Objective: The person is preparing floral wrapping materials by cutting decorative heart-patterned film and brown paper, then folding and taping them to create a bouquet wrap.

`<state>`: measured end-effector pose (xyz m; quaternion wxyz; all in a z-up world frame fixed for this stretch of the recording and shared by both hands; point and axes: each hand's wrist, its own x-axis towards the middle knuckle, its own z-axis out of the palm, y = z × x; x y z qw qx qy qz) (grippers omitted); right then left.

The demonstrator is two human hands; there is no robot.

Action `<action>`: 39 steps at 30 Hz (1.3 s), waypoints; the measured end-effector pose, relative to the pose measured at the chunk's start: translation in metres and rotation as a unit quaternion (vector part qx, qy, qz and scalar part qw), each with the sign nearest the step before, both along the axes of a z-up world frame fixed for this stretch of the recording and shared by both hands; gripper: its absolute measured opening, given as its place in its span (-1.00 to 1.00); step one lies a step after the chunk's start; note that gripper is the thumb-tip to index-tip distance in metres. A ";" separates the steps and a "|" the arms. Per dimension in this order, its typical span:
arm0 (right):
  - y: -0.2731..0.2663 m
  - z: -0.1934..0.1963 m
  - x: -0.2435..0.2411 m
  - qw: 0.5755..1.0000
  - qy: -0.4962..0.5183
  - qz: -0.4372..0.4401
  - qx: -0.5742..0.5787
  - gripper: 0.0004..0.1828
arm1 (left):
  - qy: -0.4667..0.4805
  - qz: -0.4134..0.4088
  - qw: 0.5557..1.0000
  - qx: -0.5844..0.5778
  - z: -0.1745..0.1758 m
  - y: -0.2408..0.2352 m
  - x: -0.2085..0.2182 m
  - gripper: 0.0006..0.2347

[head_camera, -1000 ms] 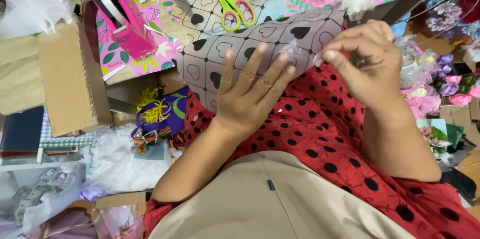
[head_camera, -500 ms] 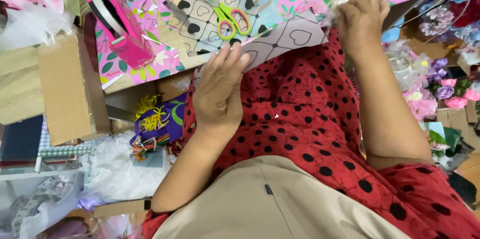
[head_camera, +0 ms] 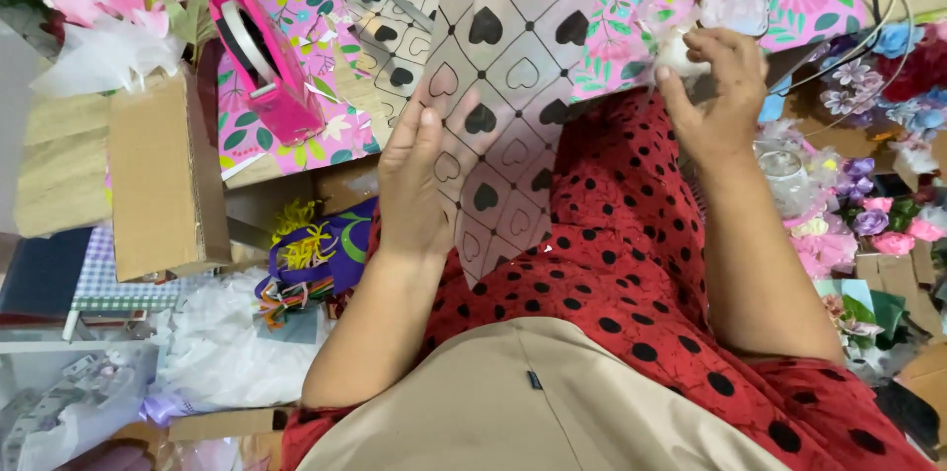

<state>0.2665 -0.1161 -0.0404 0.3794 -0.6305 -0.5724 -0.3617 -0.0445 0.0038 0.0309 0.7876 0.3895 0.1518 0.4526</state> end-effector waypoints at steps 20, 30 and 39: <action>0.011 0.008 -0.076 0.692 0.661 0.260 -0.127 -0.89 | 0.128 -0.170 0.977 0.016 -0.038 0.018 0.003 -0.52; 0.045 0.004 -0.058 0.713 0.591 0.298 -0.229 -0.92 | 0.453 -0.139 0.827 0.301 -0.033 0.070 -0.007 -0.77; 0.148 0.051 -0.105 0.883 0.227 0.150 -0.383 -0.42 | 0.242 0.469 0.569 0.631 0.059 0.124 -0.029 -0.87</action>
